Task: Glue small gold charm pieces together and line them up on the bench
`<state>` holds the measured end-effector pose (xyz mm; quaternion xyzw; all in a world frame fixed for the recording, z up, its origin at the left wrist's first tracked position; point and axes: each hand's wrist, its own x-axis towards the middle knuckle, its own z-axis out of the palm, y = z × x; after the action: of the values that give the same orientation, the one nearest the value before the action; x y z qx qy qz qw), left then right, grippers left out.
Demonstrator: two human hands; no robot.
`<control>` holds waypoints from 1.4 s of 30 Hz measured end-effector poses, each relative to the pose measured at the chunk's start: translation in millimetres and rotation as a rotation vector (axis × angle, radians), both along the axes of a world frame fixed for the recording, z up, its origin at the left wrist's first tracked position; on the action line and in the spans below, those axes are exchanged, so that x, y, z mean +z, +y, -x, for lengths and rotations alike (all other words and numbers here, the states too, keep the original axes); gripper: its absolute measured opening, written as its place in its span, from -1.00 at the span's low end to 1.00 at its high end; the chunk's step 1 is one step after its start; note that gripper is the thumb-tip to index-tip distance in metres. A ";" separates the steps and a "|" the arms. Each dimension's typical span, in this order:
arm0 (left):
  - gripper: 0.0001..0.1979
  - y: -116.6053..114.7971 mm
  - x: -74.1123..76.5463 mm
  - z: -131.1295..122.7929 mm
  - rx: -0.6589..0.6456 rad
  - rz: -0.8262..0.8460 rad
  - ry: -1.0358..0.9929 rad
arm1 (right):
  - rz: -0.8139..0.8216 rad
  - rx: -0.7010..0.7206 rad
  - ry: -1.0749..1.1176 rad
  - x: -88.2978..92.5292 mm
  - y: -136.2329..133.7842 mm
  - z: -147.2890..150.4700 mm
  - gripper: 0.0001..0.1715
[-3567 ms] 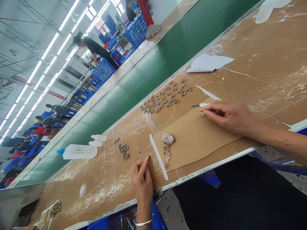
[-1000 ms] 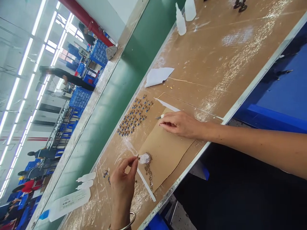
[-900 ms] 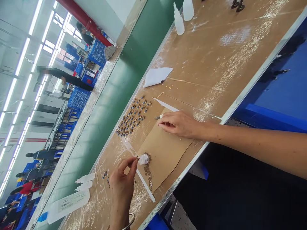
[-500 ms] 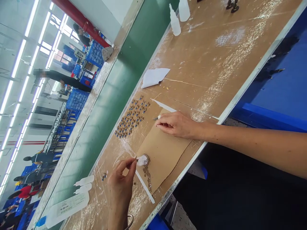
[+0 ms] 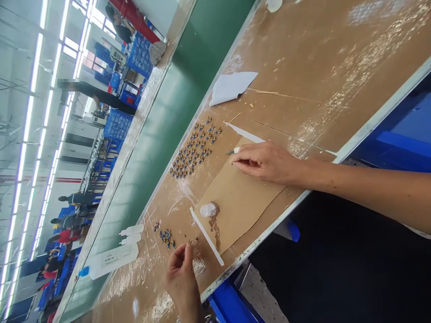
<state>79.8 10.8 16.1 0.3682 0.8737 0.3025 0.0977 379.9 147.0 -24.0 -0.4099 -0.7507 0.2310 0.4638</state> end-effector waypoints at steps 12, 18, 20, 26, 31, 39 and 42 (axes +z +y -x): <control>-0.66 -2.7 -13.0 -2.0 0.013 -0.010 -0.022 | 0.001 -0.025 -0.022 -6.5 1.5 0.4 -0.66; -0.66 -2.5 -12.4 -1.3 0.020 0.050 0.009 | 0.008 -0.019 -0.027 -6.0 1.7 0.1 -0.67; -0.65 -1.5 -11.8 -1.8 0.028 0.056 0.011 | -0.010 -0.013 -0.029 -5.5 1.6 -0.4 -0.68; -0.63 -0.2 -14.5 -1.1 0.034 0.052 0.005 | -0.009 -0.003 -0.022 -0.2 -1.0 -1.7 -0.69; -0.63 0.4 -16.4 -1.4 0.055 0.043 0.002 | -0.038 -0.001 -0.015 -0.8 0.2 -1.5 -0.71; -0.64 5.6 -7.8 -7.9 0.064 0.125 0.034 | -0.098 -0.022 -0.015 -6.8 3.0 -1.0 -0.77; -0.64 8.4 -4.8 -10.6 0.043 0.153 0.069 | -0.104 -0.013 -0.009 -6.8 2.5 -1.3 -0.78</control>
<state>90.4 19.2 11.2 0.3509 0.9049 0.2242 0.0887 381.2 149.5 -30.8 -0.3910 -0.7610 0.1868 0.4828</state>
